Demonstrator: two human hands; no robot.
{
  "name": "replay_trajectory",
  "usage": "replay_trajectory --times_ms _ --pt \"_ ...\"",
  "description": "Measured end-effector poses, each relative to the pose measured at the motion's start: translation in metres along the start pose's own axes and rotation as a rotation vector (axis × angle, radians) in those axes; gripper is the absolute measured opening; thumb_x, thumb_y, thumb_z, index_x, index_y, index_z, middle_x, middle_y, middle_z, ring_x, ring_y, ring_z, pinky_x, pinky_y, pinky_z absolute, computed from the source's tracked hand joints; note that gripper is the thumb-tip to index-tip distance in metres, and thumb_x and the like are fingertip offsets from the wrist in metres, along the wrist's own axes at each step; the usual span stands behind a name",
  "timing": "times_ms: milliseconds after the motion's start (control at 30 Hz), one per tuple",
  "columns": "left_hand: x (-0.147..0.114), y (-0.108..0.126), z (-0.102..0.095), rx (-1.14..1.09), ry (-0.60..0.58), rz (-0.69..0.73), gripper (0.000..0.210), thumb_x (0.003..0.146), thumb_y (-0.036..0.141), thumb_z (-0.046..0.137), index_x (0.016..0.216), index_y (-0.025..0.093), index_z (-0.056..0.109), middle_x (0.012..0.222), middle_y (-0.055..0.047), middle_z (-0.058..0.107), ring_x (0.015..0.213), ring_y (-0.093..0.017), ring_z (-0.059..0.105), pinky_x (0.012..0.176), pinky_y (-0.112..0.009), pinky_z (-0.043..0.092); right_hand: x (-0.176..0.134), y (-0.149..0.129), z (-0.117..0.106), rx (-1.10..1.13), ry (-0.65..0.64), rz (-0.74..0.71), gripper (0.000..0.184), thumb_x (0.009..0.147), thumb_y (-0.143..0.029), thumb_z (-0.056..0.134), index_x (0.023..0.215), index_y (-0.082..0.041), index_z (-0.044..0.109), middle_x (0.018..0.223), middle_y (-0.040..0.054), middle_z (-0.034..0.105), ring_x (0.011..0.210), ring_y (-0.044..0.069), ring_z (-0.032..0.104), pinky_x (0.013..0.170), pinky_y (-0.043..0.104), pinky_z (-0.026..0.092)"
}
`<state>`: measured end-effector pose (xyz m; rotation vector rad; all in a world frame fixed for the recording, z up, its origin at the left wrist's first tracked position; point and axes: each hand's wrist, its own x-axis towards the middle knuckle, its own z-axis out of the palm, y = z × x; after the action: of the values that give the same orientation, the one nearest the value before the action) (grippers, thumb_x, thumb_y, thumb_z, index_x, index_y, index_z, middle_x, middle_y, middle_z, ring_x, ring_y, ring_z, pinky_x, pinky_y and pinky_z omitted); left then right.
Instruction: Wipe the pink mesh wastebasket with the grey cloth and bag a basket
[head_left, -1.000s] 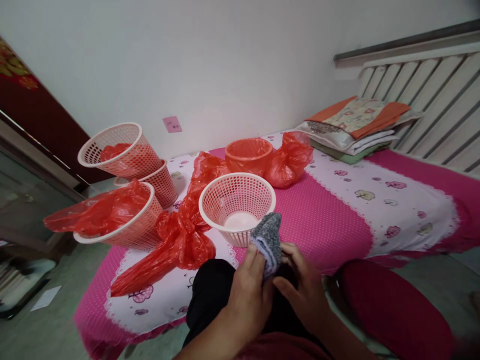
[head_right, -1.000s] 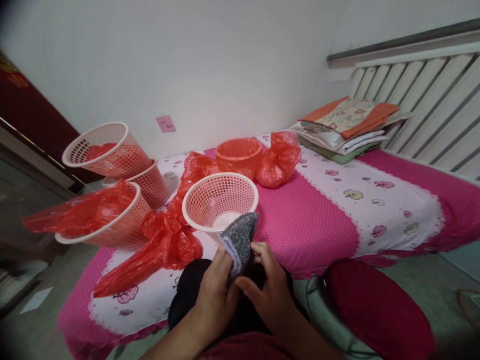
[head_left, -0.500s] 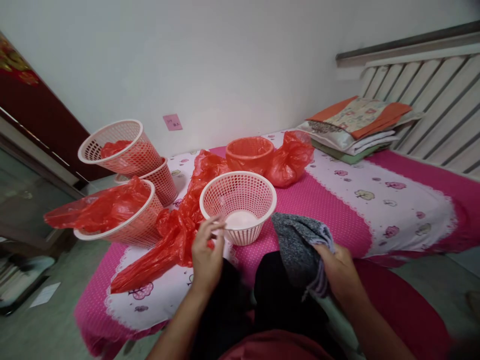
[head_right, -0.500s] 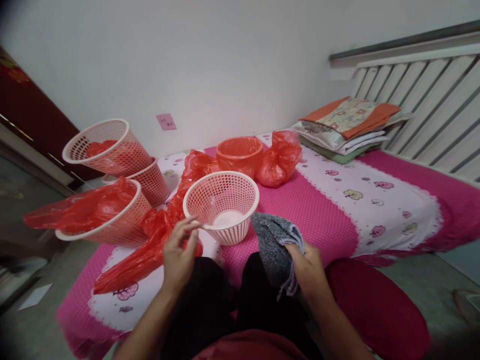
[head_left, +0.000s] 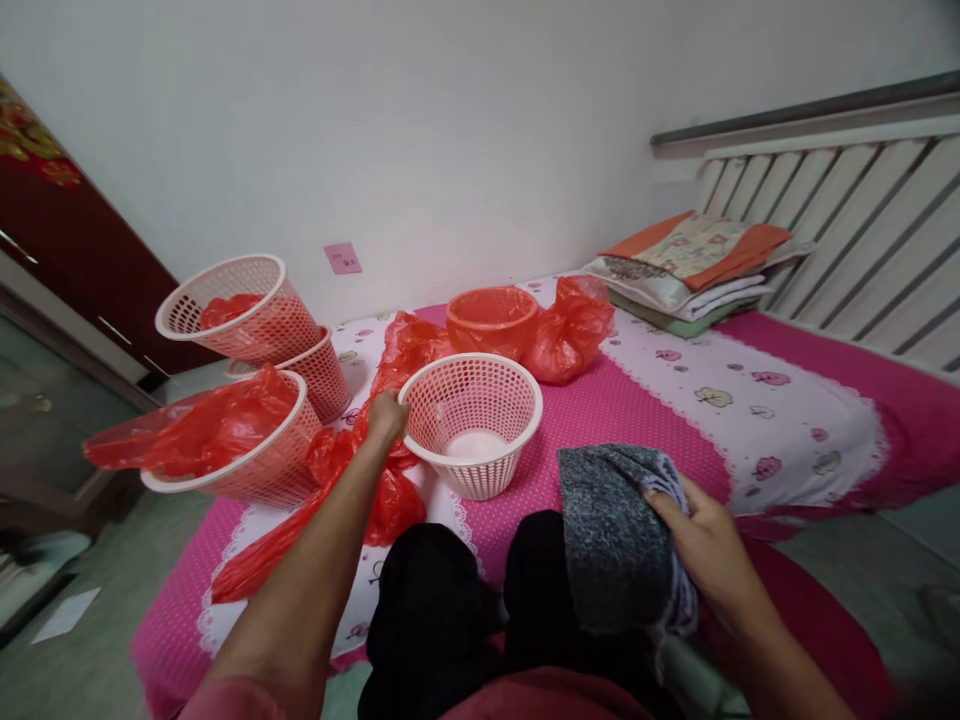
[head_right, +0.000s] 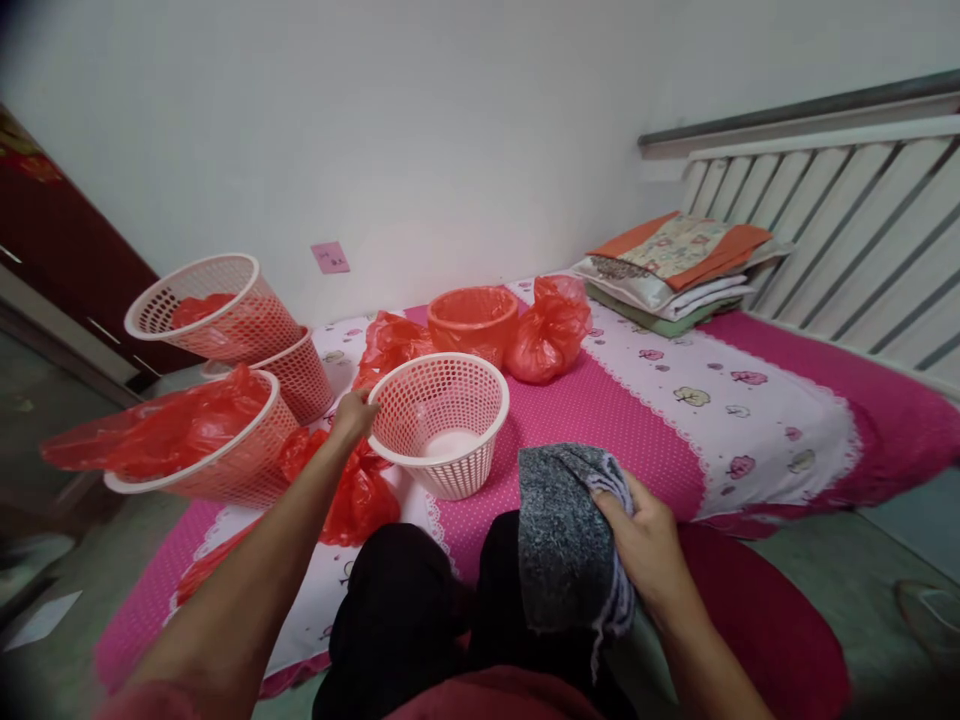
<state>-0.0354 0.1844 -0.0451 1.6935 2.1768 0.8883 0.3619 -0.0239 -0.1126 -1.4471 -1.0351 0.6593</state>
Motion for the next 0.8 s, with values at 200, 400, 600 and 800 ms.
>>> replay_trajectory --times_ms 200,400,600,800 --pt "-0.056 0.011 0.004 -0.060 0.071 0.162 0.046 0.085 0.007 0.056 0.125 0.018 0.075 0.113 -0.010 0.082 0.105 -0.027 0.076 0.099 -0.038 0.057 -0.004 -0.021 -0.006 0.200 0.028 0.228 0.051 0.072 -0.057 0.080 0.108 -0.021 0.081 0.095 0.0082 0.084 0.098 0.035 0.078 0.089 0.045 0.063" --pt "-0.125 -0.001 0.015 -0.304 0.192 0.287 0.055 0.089 0.012 0.055 0.142 0.020 0.067 0.134 -0.011 0.077 0.122 -0.028 0.073 0.114 -0.046 0.054 0.008 -0.063 0.015 0.381 0.181 0.175 0.043 0.071 -0.049 0.084 0.105 -0.023 0.081 0.095 0.0066 0.082 0.093 0.031 0.078 0.087 0.045 0.064" --pt "-0.155 -0.006 0.023 -0.371 0.240 0.314 0.057 0.090 0.012 0.056 0.145 0.025 0.067 0.143 -0.008 0.074 0.136 -0.028 0.068 0.122 -0.049 0.049 0.041 -0.097 0.062 0.604 0.287 -0.054 0.037 0.072 -0.037 0.080 0.104 -0.019 0.077 0.102 0.0054 0.078 0.089 0.024 0.073 0.088 0.043 0.061" --pt "-0.176 0.008 0.028 -0.340 0.256 0.384 0.061 0.090 0.009 0.056 0.148 0.024 0.066 0.143 -0.008 0.074 0.133 -0.028 0.070 0.120 -0.048 0.053 0.067 -0.127 0.126 0.343 0.258 -0.460 0.029 0.087 -0.027 0.071 0.115 -0.020 0.070 0.103 0.0041 0.073 0.092 0.021 0.068 0.091 0.040 0.058"
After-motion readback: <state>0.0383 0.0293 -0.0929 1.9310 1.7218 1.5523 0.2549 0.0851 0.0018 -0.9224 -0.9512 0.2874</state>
